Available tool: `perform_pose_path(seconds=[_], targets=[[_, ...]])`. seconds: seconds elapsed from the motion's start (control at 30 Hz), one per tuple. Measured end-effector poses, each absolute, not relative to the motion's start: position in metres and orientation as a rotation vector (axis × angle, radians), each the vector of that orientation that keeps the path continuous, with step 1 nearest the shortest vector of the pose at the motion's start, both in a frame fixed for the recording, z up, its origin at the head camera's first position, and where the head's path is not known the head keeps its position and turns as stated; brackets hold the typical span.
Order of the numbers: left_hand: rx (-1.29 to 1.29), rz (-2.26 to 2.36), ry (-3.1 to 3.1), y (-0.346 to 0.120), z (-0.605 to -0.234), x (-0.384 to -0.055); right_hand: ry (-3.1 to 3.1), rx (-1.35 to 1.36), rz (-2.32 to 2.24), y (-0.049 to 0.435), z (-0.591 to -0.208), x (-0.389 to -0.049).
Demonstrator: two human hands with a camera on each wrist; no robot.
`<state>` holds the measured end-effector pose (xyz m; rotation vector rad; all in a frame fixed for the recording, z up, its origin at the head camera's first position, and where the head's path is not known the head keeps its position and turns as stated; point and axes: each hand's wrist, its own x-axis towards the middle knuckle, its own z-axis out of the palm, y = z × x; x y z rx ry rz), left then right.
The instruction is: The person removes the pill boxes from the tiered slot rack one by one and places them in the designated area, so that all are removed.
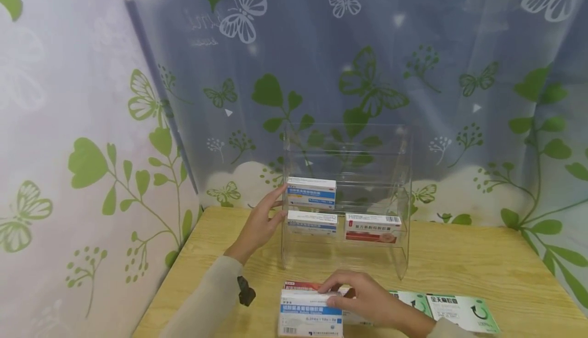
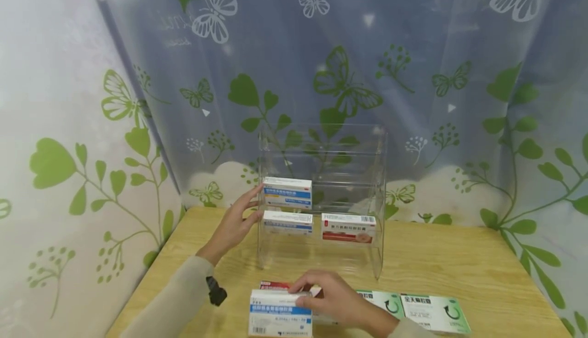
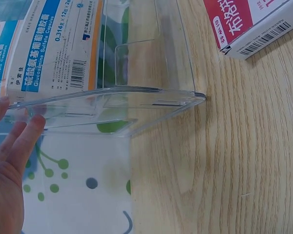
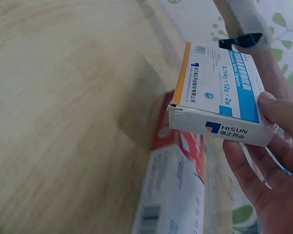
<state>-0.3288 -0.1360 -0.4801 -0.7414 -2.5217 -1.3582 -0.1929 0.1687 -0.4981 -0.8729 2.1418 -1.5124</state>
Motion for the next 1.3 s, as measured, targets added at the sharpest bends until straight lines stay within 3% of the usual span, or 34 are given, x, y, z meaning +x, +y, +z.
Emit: perform_pose_path(seconds=[0.33, 0.67, 1.03, 1.3], targets=[[-0.727, -1.354, -2.537, -0.136, -0.481, -0.329, 2.026, -0.859, -1.47, 0.141, -0.518, -0.18], [-0.72, -1.365, -2.544, -0.136, -0.479, -0.327, 2.188, -1.074, -1.319, 0.133, -0.534, -0.18], [-0.72, -1.366, -2.544, -0.136, -0.478, -0.327, 2.265, -0.945, -1.162, 0.136, -0.535, -0.182], [-0.719, -1.371, -2.546, -0.136, -0.478, -0.328, 2.361, -1.159, -1.071, 0.144, -0.542, -0.186]])
